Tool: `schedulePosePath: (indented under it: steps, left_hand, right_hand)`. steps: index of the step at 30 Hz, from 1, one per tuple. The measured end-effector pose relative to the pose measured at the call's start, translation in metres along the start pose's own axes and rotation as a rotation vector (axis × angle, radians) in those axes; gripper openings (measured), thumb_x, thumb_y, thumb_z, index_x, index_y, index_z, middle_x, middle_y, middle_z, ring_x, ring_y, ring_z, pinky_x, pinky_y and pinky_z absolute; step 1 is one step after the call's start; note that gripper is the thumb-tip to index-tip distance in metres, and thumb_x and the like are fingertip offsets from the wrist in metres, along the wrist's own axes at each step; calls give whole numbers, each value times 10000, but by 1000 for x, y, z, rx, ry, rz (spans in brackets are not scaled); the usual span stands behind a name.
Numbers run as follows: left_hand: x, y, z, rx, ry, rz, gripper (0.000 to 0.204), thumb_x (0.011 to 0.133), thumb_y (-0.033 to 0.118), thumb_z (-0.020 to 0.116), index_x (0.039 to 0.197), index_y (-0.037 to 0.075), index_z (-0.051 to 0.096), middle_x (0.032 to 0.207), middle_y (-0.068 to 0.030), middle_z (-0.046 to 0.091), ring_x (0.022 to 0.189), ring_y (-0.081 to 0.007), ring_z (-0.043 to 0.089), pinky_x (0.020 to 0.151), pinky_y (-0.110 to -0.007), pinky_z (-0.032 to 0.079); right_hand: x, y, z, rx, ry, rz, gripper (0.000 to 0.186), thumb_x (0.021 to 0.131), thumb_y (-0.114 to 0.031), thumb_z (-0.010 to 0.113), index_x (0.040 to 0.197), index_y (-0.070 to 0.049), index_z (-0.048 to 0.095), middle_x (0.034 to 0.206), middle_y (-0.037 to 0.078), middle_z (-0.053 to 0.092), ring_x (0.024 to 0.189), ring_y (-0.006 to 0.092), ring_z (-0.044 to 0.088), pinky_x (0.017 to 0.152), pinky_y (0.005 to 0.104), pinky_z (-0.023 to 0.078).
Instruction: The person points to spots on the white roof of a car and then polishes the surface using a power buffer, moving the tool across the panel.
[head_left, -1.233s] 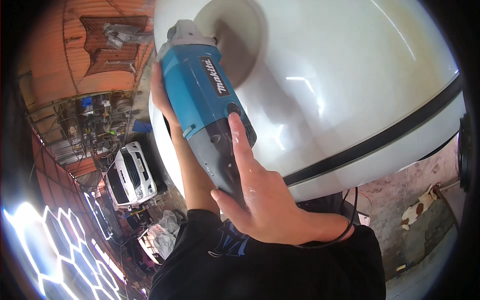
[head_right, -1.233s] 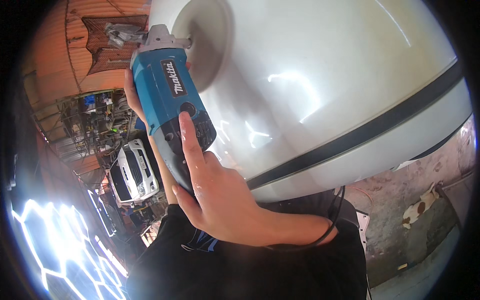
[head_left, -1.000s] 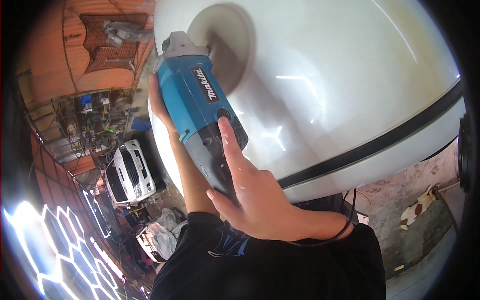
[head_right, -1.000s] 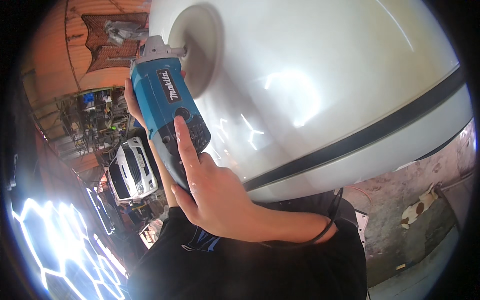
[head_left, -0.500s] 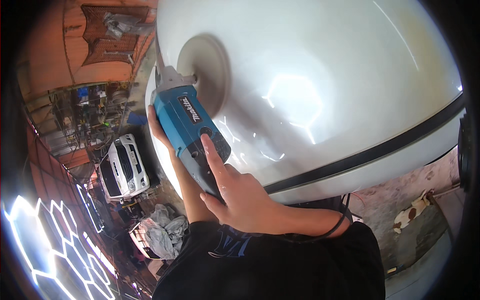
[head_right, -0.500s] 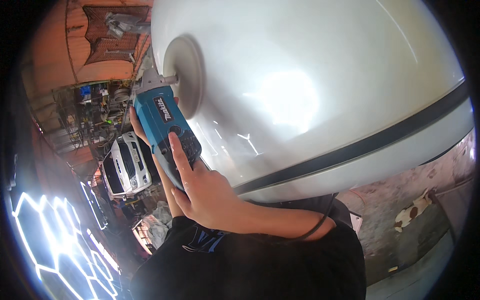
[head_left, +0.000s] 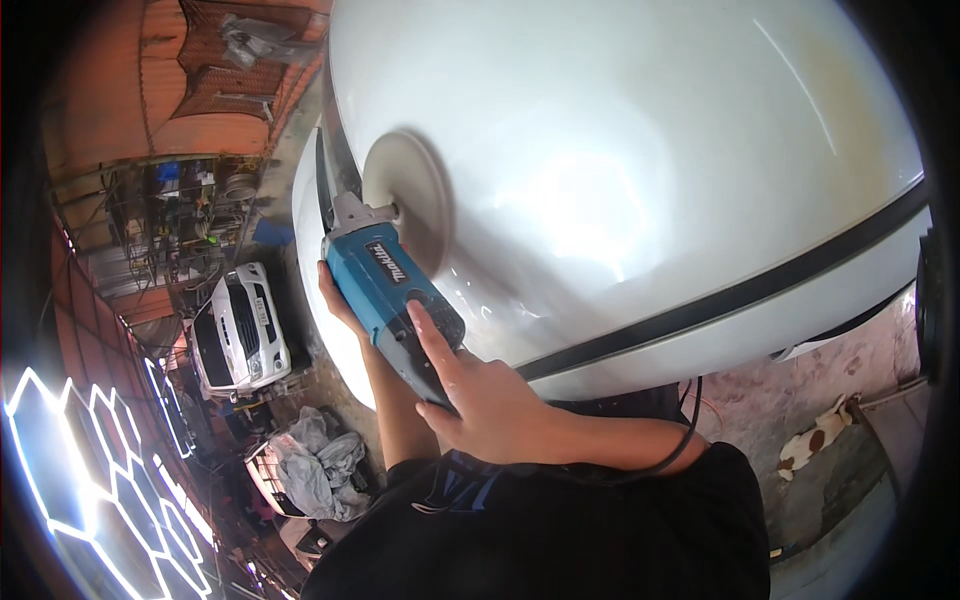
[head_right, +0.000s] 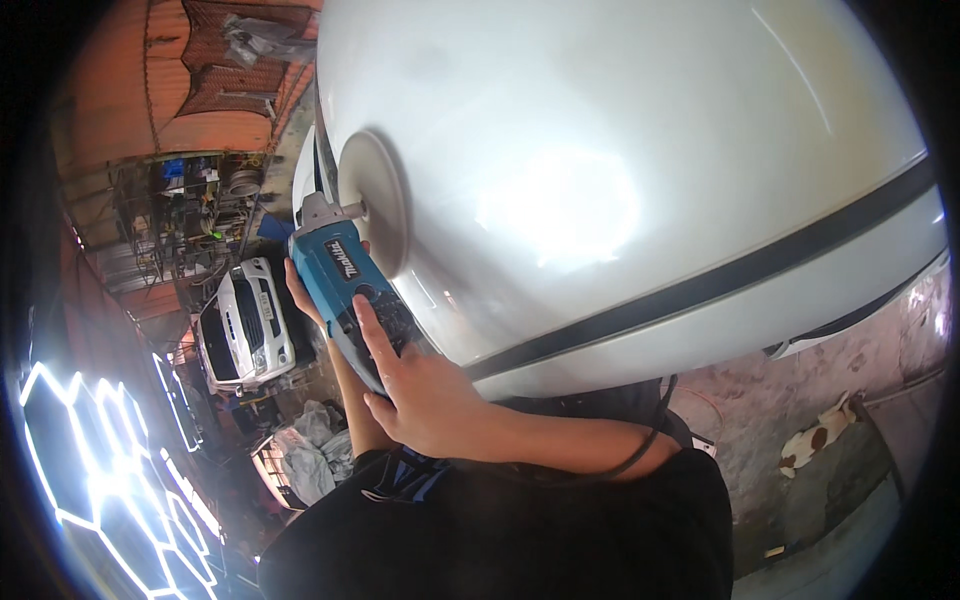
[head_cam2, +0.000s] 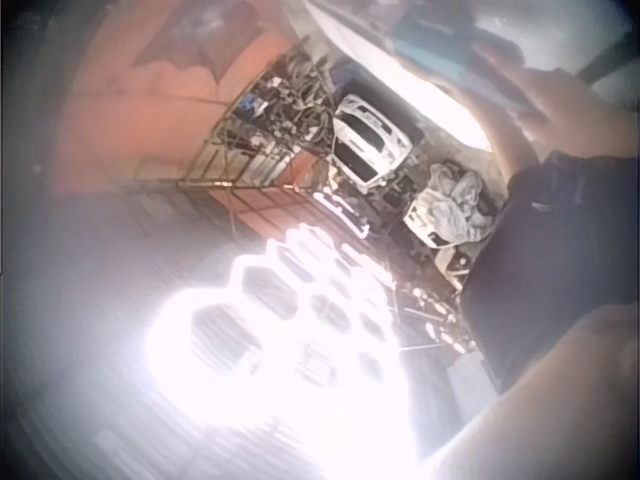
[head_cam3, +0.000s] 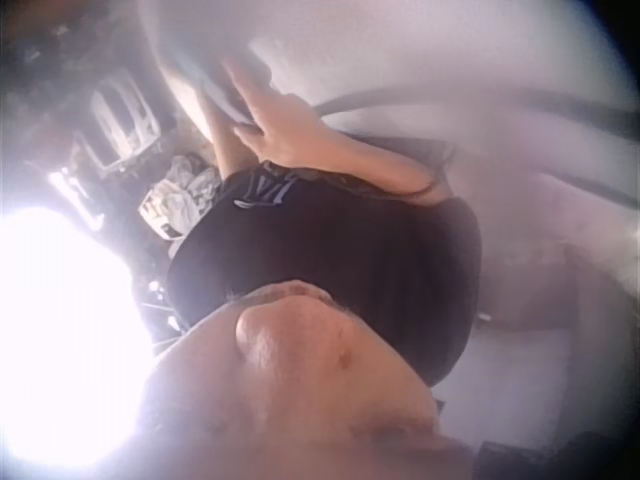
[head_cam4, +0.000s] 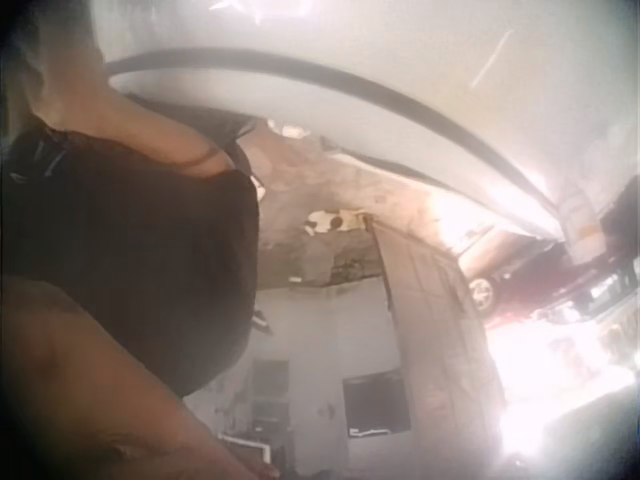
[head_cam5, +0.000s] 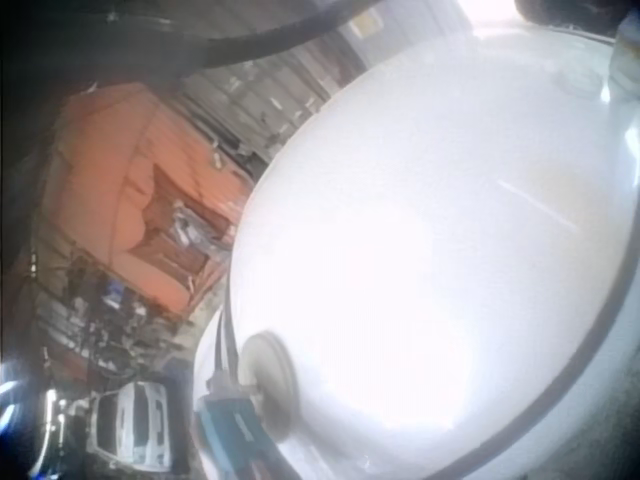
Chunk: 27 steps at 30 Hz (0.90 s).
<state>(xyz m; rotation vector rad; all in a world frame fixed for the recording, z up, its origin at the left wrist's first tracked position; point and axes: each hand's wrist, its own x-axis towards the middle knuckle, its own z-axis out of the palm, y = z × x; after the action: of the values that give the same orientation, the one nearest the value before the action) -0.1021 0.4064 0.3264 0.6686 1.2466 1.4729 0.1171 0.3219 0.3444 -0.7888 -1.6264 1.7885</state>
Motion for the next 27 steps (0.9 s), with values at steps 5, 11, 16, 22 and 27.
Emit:
schedulePosePath:
  steps: [5,11,16,22,27]
  left_hand:
    - [-27,-9,30,19,31,16,694,928,599,486,1339,44,553,1191,-202,645,1002,-341,678,879,-465,573]
    - [-80,-19,148,273,-68,88,561,1004,498,500,1291,22,577,1114,-117,662,970,-176,661,874,-306,536]
    - [-87,-41,184,188,-402,86,948,957,464,626,1607,103,38,1447,-266,395,1275,-319,491,1063,-391,431]
    - [-97,-44,149,126,-339,63,916,966,429,614,1611,119,42,1483,-238,375,1303,-301,463,1087,-398,402]
    - [-89,-59,42,-9,-56,24,685,1003,430,493,1567,127,248,1435,-137,463,1235,-245,524,1047,-371,445]
  right_hand:
    - [-52,-15,-26,28,-86,76,1007,917,-195,636,1580,-49,-107,1262,382,544,1010,520,612,919,509,502]
    - [-140,-22,-50,-50,167,-20,1048,845,-101,679,1570,34,-67,1527,321,306,1068,391,650,940,422,504]
    - [-175,-37,-37,140,492,140,1055,811,-60,666,1576,26,-56,1441,260,401,1062,281,585,908,365,500]
    - [-172,-24,-25,112,499,232,1094,807,-78,715,1582,8,-52,1491,280,370,1149,349,620,956,397,504]
    - [-126,-11,-11,-173,167,39,1052,827,-119,728,1585,19,11,1577,260,307,1259,388,575,1018,395,467]
